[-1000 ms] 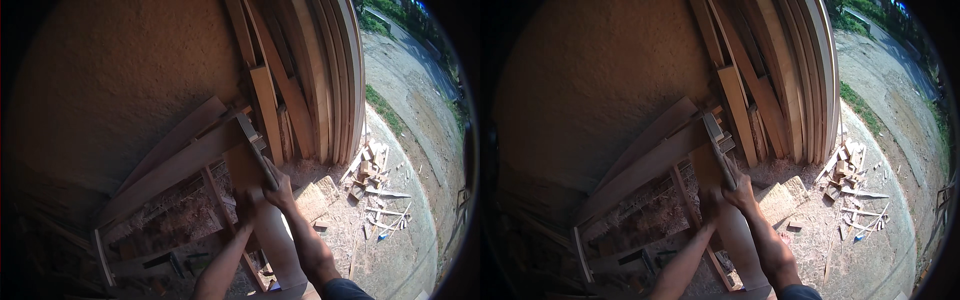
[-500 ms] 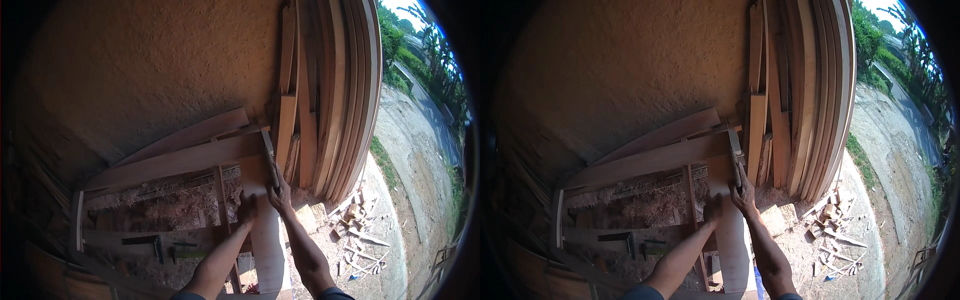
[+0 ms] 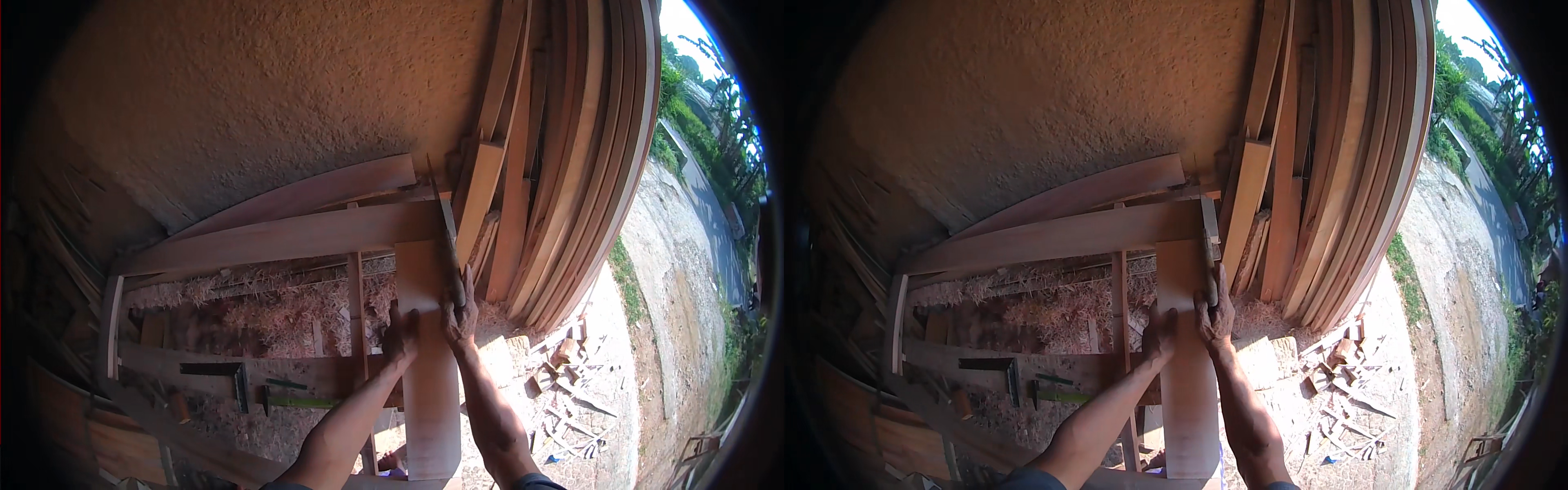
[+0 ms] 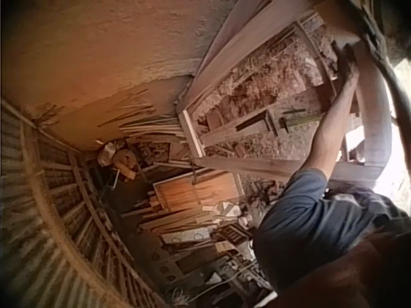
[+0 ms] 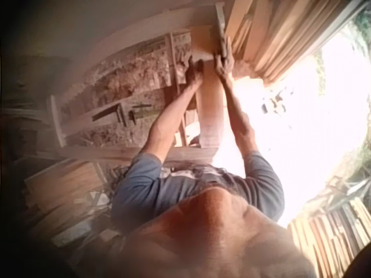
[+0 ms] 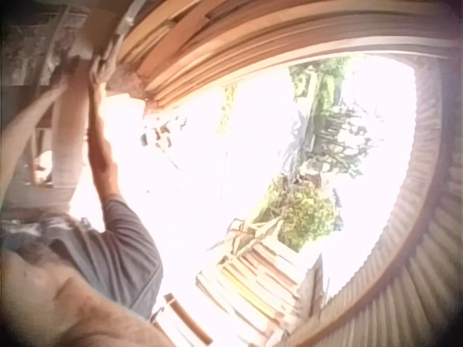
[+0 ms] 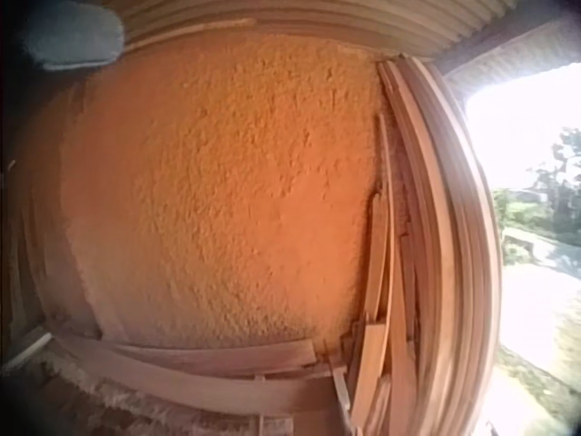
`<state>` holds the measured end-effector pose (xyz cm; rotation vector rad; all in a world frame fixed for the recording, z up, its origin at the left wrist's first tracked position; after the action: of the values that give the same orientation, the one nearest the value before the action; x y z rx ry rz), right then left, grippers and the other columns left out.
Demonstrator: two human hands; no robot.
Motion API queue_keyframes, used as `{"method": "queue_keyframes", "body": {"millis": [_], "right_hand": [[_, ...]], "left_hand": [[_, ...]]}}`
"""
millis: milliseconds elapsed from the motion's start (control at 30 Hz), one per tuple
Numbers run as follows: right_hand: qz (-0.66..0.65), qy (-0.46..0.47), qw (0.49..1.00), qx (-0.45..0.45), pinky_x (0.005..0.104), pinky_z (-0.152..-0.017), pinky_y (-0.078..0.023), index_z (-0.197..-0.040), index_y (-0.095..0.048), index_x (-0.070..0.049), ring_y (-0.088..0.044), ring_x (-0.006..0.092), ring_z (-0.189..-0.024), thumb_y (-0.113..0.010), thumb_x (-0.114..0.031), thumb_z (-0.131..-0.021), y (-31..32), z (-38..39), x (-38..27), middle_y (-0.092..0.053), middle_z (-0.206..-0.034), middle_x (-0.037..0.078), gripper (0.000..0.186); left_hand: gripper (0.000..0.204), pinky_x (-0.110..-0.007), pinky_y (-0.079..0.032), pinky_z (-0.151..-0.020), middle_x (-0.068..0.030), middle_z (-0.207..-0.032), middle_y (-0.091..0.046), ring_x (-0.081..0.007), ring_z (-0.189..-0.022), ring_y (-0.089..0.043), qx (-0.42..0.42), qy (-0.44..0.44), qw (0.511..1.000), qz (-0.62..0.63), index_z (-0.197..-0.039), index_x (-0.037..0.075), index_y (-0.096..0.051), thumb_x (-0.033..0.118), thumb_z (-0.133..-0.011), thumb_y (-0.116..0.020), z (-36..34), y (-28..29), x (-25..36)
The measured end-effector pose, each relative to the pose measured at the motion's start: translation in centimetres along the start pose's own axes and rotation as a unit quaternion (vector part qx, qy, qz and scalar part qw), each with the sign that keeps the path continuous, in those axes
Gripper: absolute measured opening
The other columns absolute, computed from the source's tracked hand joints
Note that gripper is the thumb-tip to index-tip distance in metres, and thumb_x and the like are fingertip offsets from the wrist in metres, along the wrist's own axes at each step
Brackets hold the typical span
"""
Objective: The person saws a wooden frame with a hand saw, then attaches a clamp to the wood and strikes the frame with a hammer.
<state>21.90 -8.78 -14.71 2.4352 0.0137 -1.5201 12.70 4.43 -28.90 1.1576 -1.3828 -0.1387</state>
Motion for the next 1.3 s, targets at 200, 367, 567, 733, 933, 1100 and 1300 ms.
{"method": "queue_keyframes", "body": {"millis": [200,367,567,733,933,1100,1300], "right_hand": [[-0.003,-0.015,1.0,-0.007,0.0376,-0.11,-0.045,-0.152,-0.043,-0.001,-0.056,0.0319,-0.136,-0.06,-0.023,-0.102,1.4,-1.9,-2.7,-0.055,-0.147,0.023,0.057],[-0.015,-0.06,0.998,-0.013,0.0389,-0.105,-0.048,-0.15,-0.047,-0.009,-0.059,0.0345,-0.131,-0.062,-0.031,-0.102,1.5,-6.3,-7.0,-0.06,-0.141,0.021,0.055],[0.073,-0.026,0.997,0.005,0.0409,-0.102,-0.051,-0.147,-0.051,-0.011,-0.061,0.0356,-0.128,-0.062,-0.029,-0.102,2.3,-5.6,-5.6,-0.059,-0.142,0.02,0.051],[0.089,-0.033,0.995,-0.019,0.0413,-0.105,-0.052,-0.146,-0.051,-0.003,-0.06,0.0356,-0.13,-0.067,-0.014,-0.097,6.1,6.7,-9.1,-0.056,-0.145,0.023,0.053],[0.09,-0.049,0.995,-0.005,0.0427,-0.102,-0.053,-0.148,-0.048,-0.001,-0.064,0.0375,-0.125,-0.062,-0.015,-0.099,6.9,7.2,-7.5,-0.061,-0.139,0.024,0.053],[0.109,-0.053,0.992,-0.034,0.0438,-0.095,-0.054,-0.15,-0.047,-0.014,-0.061,0.0423,-0.122,-0.06,-0.014,-0.099,1.5,-6.8,-6.1,-0.059,-0.141,0.019,0.053],[0.078,-0.118,0.99,-0.022,0.0424,-0.107,-0.05,-0.145,-0.051,0.003,-0.061,0.0345,-0.129,-0.062,-0.012,-0.098,9.4,17.1,-9.2,-0.062,-0.137,0.026,0.051]], "left_hand": [[0.047,-0.055,-0.054,-0.074,-0.0224,-0.103,-0.071,-0.0464,-0.091,-0.069,-0.07,0.028,0.996,0.045,-0.139,0.012,-0.038,0.042,-0.105,-0.051,0.2,0.5,2.4],[0.047,-0.06,-0.052,-0.081,-0.0333,-0.106,-0.067,-0.0543,-0.099,-0.065,-0.036,0.148,0.982,0.111,-0.135,0.008,-0.041,0.04,-0.103,-0.054,-0.5,5.8,8.9],[0.046,-0.061,-0.052,-0.083,-0.0327,-0.112,-0.067,-0.0541,-0.102,-0.065,-0.04,0.14,0.984,0.102,-0.138,0.012,-0.04,0.04,-0.104,-0.053,-0.7,5.1,9.5],[0.047,-0.062,-0.051,-0.084,-0.0324,-0.111,-0.068,-0.0549,-0.101,-0.065,-0.048,0.091,0.993,0.05,-0.144,0.017,-0.035,0.041,-0.105,-0.048,-0.2,4.5,5.0],[0.052,-0.062,-0.05,-0.089,-0.0313,-0.115,-0.068,-0.0519,-0.103,-0.067,-0.127,0.181,0.965,0.138,-0.15,0.018,-0.026,0.041,-0.107,-0.044,0.0,6.2,10.4],[0.049,-0.057,-0.051,-0.09,-0.03,-0.116,-0.066,-0.0503,-0.107,-0.065,-0.08,0.138,0.978,0.132,-0.146,0.011,-0.031,0.037,-0.107,-0.047,-0.3,5.9,9.5],[0.045,-0.06,-0.052,-0.081,-0.0359,-0.118,-0.063,-0.0547,-0.102,-0.064,-0.076,0.108,0.973,0.189,-0.139,0.007,-0.032,0.036,-0.107,-0.046,-1.0,7.3,9.8]]}}
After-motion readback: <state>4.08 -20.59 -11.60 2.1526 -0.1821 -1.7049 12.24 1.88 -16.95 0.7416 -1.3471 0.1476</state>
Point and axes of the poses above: each hand's wrist, its own z-axis away from the middle knuckle, its own y-axis out of the back of the hand, x = y × z, the point moved 1 cm from there along -z, towards the middle knuckle
